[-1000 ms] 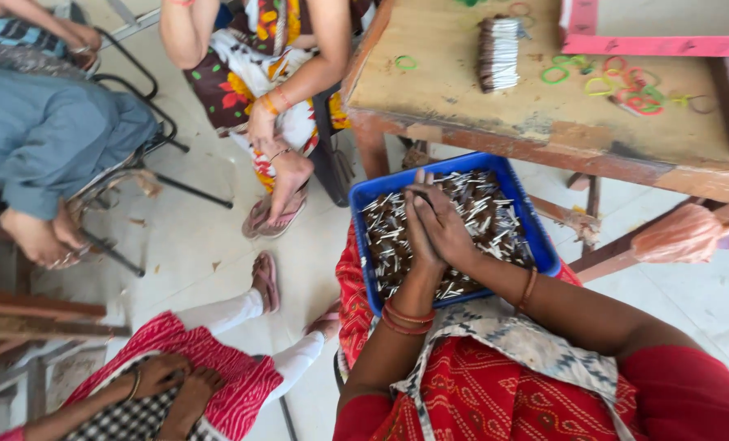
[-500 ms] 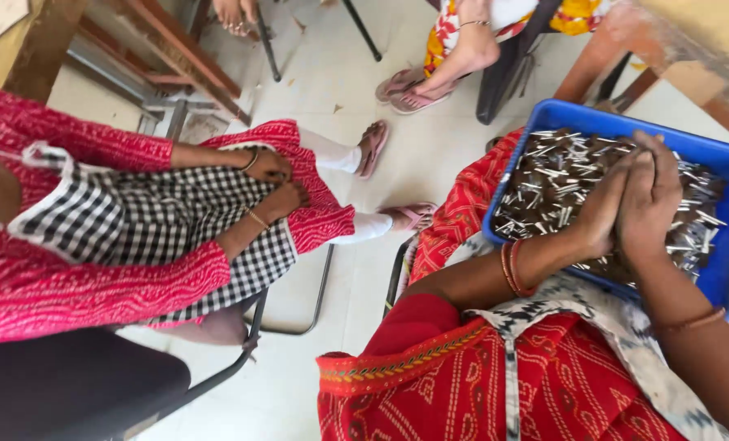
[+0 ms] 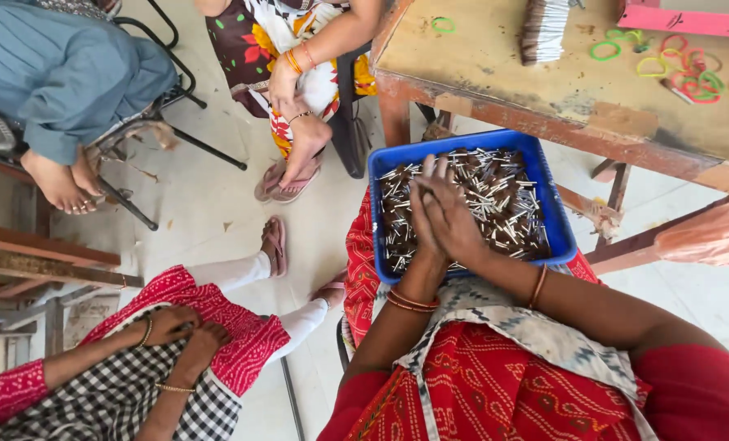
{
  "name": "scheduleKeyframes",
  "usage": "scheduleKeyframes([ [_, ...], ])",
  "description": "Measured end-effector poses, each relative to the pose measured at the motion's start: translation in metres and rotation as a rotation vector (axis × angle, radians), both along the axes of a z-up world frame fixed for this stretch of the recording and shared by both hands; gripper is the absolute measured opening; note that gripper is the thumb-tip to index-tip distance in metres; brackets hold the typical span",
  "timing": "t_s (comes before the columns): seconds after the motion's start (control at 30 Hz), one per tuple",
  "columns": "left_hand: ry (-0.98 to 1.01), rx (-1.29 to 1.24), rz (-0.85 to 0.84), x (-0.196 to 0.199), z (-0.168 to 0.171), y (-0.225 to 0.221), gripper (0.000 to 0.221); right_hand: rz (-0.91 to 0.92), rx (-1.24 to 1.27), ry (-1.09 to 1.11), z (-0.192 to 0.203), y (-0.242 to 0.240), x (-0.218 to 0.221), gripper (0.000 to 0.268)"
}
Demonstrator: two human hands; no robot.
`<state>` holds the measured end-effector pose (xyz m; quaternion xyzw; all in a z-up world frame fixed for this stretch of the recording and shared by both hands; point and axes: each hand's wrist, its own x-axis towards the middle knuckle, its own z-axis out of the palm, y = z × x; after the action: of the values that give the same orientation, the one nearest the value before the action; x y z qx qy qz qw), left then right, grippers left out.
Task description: Sorting and inspecting small metal components from a blue bin.
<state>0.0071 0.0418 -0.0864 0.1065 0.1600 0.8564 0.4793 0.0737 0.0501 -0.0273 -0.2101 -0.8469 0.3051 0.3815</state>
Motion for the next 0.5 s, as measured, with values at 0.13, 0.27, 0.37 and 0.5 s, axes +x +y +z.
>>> scheduleKeyframes([
  [0.13,0.104,-0.054,0.09,0.009,-0.017,-0.002,0.063,0.034,-0.119,-0.052,-0.003,0.015,-0.004,0.036],
  [0.27,-0.023,0.013,-0.057,0.006,-0.017,0.002,0.062,-0.004,0.009,-0.033,-0.005,0.02,-0.008,0.039],
  [0.37,0.044,0.019,0.042,-0.003,-0.009,0.002,0.062,0.044,0.05,-0.032,-0.001,0.01,-0.013,0.041],
  [0.5,-0.138,-0.089,-0.168,0.013,-0.019,-0.006,0.061,-0.03,-0.166,-0.141,0.002,0.03,-0.015,0.04],
])
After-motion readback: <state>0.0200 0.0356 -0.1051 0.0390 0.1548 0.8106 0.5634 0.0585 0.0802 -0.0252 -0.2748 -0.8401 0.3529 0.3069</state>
